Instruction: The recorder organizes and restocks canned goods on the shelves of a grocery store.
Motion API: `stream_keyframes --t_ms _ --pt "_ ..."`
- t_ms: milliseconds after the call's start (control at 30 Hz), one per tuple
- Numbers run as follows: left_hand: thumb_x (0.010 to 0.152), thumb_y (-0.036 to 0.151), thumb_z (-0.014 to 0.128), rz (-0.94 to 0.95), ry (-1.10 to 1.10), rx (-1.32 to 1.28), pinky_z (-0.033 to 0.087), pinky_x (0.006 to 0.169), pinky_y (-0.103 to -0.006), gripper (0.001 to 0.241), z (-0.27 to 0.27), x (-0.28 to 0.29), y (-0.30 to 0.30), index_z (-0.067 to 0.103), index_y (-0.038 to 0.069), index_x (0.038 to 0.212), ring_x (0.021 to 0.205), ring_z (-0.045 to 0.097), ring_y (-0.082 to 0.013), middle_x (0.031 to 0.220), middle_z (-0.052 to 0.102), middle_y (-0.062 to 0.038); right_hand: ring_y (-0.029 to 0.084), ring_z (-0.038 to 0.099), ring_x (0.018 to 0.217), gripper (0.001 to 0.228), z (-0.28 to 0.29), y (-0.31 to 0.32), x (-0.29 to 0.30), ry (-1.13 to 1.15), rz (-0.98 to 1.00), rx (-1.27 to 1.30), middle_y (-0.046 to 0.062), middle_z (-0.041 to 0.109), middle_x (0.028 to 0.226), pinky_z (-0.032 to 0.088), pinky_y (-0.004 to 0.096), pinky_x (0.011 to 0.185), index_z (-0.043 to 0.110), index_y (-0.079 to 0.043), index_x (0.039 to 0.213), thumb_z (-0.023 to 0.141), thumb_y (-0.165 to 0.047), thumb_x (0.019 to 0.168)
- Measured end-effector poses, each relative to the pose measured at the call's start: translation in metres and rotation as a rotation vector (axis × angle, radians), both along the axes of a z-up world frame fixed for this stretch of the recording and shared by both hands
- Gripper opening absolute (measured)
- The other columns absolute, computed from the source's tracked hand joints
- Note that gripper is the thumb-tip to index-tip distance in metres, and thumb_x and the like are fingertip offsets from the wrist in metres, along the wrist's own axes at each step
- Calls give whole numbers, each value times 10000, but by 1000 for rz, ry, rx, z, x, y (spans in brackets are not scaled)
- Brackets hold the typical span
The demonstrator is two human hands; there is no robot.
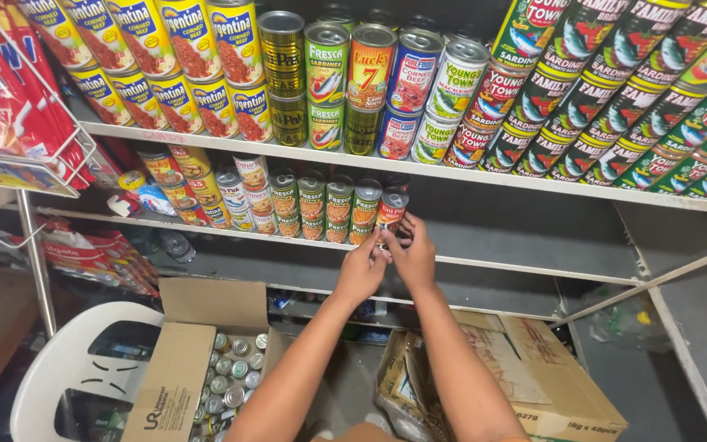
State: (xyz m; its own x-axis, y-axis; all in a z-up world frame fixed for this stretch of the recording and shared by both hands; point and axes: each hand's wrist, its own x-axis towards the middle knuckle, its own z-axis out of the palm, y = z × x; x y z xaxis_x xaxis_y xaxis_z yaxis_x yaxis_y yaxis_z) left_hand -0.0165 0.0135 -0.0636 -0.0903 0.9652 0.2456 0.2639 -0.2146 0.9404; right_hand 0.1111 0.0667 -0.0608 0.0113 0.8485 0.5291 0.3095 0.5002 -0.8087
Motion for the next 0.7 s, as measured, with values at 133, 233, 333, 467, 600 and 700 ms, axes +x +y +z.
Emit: stream_keyframes --t_ms 133,233,333,467,600,700 --pt "930 97 584 -20 8 -3 548 687 -278 602 3 -2 -4 461 32 1515 663 665 -139 840 744 -70 195 738 1108 506 0 -5 -3 25 -1 -32 147 749 1219 598 322 839 591 -3 1321 798 -171 892" --pt "904 94 599 -25 54 15 542 676 -272 641 2 -3 -1 452 41 1526 643 653 -139 836 736 -73 203 740 1120 481 0 -4 -4 48 2 -28 143 749 1224 608 320 831 605 -7 1314 791 -175 903" --pt "865 83 621 -46 75 62 538 659 -266 680 4 -8 -7 440 32 1519 636 649 -128 897 739 -73 211 726 1124 518 -8 -8 -5 19 -27 -48 152 730 1230 599 318 826 574 5 1326 788 -166 887" --pt "866 97 675 -90 -33 27 513 621 -265 604 5 -14 -21 533 29 1450 619 587 -110 926 729 -69 209 685 1126 540 -35 -18 -4 89 -107 -112 180 674 1284 573 323 897 535 42 1349 777 -163 912" --pt "896 117 703 -85 -215 -10 505 646 -245 493 0 -22 -18 623 27 1374 679 570 -60 951 722 -30 182 647 1114 542 -45 -28 -7 303 -62 -164 183 626 1337 556 309 918 500 55 1384 725 -154 937" --pt "918 139 703 -127 -269 -66 521 689 -236 461 -21 -18 -17 629 27 1359 720 608 -52 944 733 -19 165 649 1082 519 -37 -53 -1 316 -76 -184 173 613 1365 553 293 909 492 45 1394 697 -145 958"
